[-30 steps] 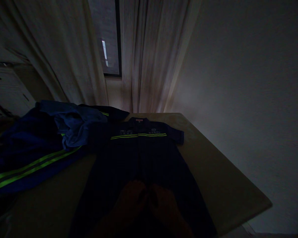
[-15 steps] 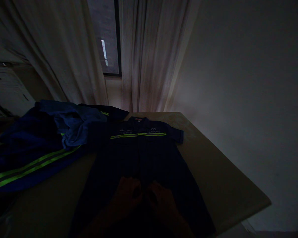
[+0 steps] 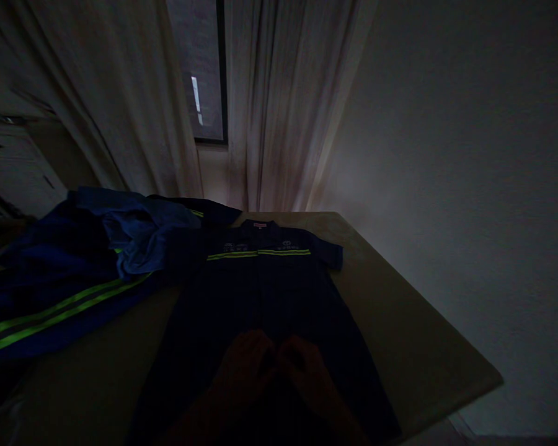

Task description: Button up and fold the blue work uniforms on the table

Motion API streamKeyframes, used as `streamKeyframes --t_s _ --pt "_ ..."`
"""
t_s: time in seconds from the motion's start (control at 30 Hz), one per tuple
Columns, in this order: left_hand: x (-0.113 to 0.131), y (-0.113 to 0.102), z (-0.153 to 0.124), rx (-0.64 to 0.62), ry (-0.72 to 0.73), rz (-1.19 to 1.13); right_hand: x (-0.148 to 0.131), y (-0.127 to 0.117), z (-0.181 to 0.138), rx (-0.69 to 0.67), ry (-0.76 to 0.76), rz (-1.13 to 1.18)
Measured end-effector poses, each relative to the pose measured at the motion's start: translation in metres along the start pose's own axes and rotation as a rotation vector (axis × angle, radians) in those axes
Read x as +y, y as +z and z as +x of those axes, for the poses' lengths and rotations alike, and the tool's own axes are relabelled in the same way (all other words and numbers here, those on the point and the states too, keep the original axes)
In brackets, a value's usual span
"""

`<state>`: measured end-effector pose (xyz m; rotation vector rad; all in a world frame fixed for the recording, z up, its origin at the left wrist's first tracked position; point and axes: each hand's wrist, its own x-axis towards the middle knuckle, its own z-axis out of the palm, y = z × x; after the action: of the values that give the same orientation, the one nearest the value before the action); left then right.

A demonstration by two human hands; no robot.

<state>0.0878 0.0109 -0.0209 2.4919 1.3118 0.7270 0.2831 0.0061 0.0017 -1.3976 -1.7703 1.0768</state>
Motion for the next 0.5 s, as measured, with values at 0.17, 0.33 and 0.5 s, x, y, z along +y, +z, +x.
streamKeyframes --t_s 0.17,0.33,0.5 --pt "0.007 0.005 0.001 -0.080 -0.033 0.158 0.000 0.001 -0.001 0.008 0.001 -0.044" --pt "0.017 0.005 0.004 -0.106 -0.140 0.131 0.000 0.002 -0.001 0.039 0.056 0.064" --pt "0.015 -0.004 0.006 -0.090 -0.086 0.180 0.007 0.005 0.006 0.053 0.097 0.123"
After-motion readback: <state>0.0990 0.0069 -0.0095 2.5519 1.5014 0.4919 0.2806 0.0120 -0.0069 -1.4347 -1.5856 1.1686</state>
